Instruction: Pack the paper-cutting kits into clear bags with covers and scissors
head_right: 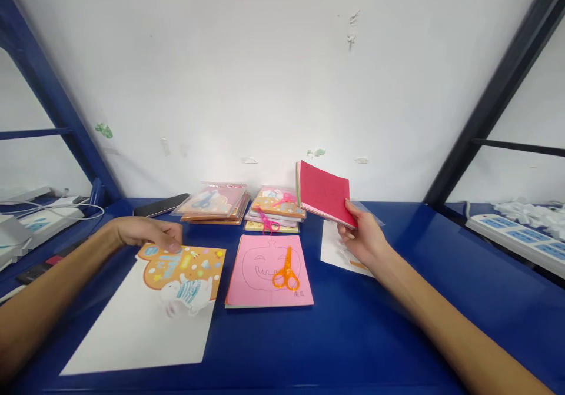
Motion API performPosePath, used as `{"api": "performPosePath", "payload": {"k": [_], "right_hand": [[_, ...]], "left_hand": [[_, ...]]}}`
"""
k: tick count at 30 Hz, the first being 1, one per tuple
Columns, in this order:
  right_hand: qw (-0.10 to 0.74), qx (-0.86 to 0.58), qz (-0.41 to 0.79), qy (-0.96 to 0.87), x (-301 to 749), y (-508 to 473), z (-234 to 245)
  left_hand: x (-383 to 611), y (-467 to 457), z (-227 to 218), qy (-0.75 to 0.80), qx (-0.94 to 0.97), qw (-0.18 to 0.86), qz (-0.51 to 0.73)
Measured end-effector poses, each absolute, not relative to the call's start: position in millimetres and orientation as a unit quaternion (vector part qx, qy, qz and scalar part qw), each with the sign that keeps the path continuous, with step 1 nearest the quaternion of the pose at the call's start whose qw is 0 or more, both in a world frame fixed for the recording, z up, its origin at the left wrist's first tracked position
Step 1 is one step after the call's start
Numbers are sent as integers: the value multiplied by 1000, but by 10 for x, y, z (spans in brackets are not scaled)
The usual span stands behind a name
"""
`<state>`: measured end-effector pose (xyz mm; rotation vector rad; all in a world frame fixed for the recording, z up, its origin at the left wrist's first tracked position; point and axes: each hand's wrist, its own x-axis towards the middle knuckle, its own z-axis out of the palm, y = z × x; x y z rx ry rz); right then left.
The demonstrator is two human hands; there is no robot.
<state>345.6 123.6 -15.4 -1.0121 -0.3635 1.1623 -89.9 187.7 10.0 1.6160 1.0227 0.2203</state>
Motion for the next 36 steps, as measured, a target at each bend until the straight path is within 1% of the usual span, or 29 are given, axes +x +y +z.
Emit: {"api": "performPosePath", "payload": {"k": [3,7,19,26,36], "right_hand": [[701,-455,520,-180,3470,1239,-165],[703,-449,523,-177,3481,1239,-169],[693,-448,522,-215,3511,1265,-204],[678,-436,543,-234,3519,1268,-231],[672,-443,526,-273,3502,1261,-247]], "left_hand": [[-885,1957,57,435,690,578,-33],[-901,2005,15,413,706,570,-69],[-950,2109,-68,479,656,584,8],[-946,2122,-69,479,644,597,20],[-926,2134,-78,494,639,589,28]]}}
